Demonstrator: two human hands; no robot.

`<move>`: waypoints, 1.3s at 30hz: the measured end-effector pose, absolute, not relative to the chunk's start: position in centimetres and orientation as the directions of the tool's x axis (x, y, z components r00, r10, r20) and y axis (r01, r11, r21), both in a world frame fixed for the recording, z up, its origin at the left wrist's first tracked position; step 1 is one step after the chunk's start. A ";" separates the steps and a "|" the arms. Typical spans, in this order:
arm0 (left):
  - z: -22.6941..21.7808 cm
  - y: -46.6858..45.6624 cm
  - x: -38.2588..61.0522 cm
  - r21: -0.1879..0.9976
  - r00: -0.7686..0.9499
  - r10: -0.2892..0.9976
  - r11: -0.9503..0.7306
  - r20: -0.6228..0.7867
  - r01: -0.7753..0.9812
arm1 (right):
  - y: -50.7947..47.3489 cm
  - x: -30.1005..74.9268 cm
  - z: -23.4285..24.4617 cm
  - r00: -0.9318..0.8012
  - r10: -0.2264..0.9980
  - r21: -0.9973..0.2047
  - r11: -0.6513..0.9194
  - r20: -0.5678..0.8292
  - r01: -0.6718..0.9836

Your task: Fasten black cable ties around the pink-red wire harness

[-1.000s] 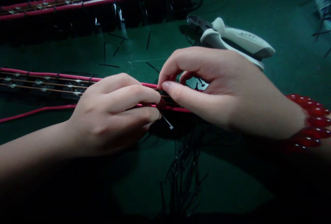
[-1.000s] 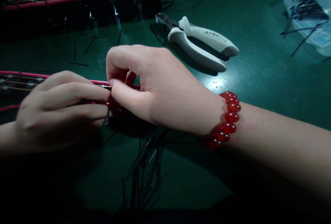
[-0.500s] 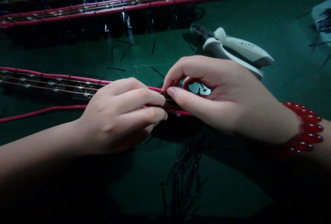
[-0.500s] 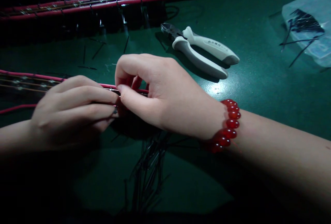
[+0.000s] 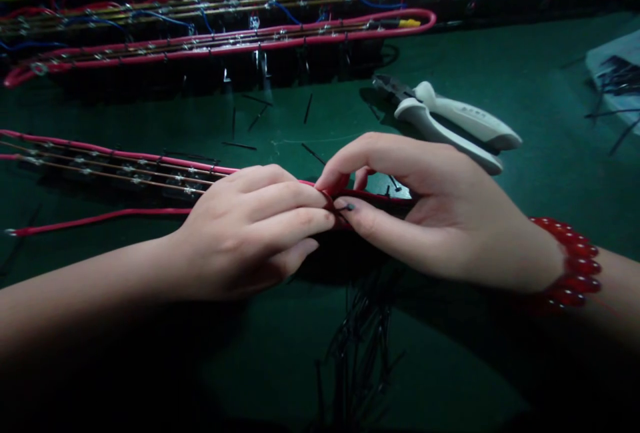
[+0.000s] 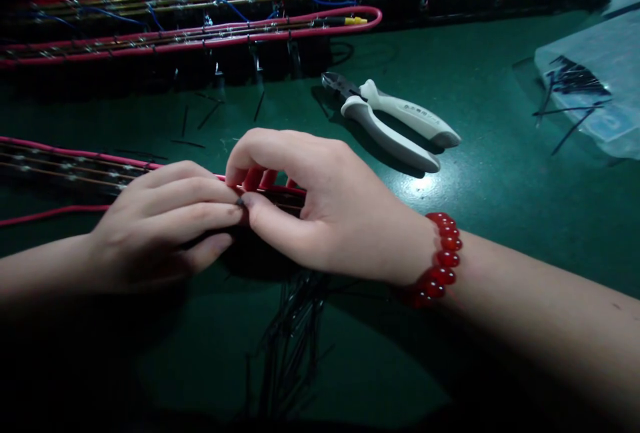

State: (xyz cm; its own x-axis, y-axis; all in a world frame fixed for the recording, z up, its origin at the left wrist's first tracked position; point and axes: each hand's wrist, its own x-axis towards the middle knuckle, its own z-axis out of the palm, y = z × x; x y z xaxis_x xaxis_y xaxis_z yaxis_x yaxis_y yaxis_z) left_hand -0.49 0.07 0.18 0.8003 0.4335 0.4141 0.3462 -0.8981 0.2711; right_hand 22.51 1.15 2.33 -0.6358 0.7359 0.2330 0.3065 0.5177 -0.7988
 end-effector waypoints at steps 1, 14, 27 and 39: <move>0.2 0.1 -0.5 0.276 0.800 0.440 -0.895 0.409 0.351 | 1.1 22.5 2.4 -0.635 0.735 -0.797 0.522 0.239 0.304; 0.3 0.1 -0.4 0.287 0.781 0.473 -0.879 0.408 0.382 | 1.0 22.6 2.2 -0.583 0.775 -0.795 0.504 0.244 0.337; 0.3 0.1 -0.3 0.326 0.762 0.495 -0.864 0.418 0.383 | 0.9 22.2 1.7 -0.509 0.839 -0.888 0.370 0.193 0.273; 0.4 0.1 0.0 0.470 0.718 0.592 -0.783 0.365 0.407 | 2.1 21.6 0.7 -0.362 0.925 -0.989 0.144 0.117 0.046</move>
